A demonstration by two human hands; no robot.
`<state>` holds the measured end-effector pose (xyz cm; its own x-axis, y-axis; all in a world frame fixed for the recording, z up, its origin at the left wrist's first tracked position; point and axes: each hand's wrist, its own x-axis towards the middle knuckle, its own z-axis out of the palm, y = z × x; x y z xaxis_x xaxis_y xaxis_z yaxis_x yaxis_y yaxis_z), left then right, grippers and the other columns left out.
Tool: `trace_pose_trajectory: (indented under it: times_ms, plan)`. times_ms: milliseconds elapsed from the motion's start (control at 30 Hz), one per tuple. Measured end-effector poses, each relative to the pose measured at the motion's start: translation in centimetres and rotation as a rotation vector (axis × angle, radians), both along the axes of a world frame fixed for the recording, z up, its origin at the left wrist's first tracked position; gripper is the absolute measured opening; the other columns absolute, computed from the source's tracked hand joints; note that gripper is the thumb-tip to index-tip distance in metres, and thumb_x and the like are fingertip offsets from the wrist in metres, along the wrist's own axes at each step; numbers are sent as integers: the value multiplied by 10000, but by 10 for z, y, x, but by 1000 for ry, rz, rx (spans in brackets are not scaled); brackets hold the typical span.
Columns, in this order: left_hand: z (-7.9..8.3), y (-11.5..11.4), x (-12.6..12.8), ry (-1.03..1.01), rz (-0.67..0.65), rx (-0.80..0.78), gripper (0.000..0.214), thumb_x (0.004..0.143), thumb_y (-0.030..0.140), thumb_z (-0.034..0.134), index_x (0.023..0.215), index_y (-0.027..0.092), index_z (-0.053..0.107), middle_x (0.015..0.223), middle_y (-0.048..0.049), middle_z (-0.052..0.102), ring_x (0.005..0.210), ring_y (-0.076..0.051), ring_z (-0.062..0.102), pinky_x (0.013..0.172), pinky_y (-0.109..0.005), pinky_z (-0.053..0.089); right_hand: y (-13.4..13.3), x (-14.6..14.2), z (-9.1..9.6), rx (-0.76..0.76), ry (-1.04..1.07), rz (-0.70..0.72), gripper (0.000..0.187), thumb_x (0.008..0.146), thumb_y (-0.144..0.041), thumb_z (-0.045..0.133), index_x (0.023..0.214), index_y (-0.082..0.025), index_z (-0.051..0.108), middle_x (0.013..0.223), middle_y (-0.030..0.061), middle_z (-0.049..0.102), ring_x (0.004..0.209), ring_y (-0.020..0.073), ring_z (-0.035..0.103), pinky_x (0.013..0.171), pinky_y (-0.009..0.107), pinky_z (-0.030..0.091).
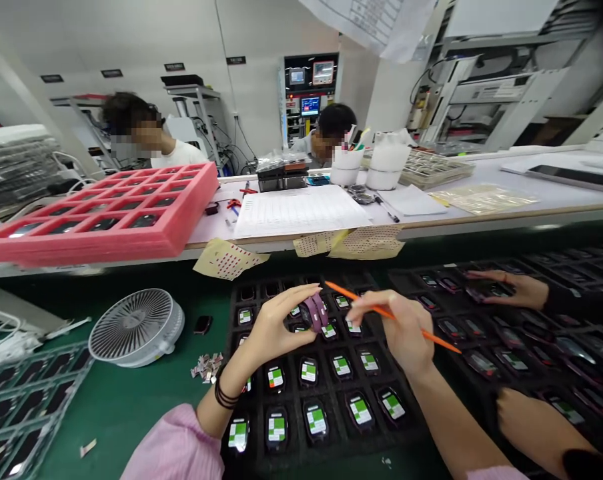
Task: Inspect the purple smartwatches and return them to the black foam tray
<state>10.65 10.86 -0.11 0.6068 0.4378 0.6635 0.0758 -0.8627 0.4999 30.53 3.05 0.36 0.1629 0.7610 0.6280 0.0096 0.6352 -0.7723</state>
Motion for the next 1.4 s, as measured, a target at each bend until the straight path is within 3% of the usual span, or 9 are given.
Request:
trace_pose_trajectory:
  times_ms: [167, 1033, 1400]
  plan:
    - [-2, -1, 0, -16, 11, -28, 671, 654, 27, 666, 1283, 211, 522, 1333, -111, 565, 1216, -243, 550, 1029, -404, 462, -8, -4, -5, 115, -42, 28, 405, 978, -259, 388, 804, -198, 748, 627, 43, 688, 497, 156, 587, 501, 306, 453]
    - [-7, -3, 4, -32, 27, 78, 658, 682, 70, 677, 1301, 211, 506, 1266, -99, 619, 1150, -238, 602, 973, -397, 514, -6, -11, -5, 229, -158, -201, 409, 981, -194, 361, 786, -187, 720, 623, 35, 683, 538, 166, 633, 501, 309, 497]
    - [1, -8, 1, -14, 16, 42, 681, 658, 49, 659, 1300, 215, 504, 1289, -96, 605, 1168, -251, 590, 975, -414, 511, -14, -16, -3, 204, -106, -90, 414, 986, -229, 358, 848, -233, 748, 630, 41, 692, 593, 203, 660, 505, 345, 509]
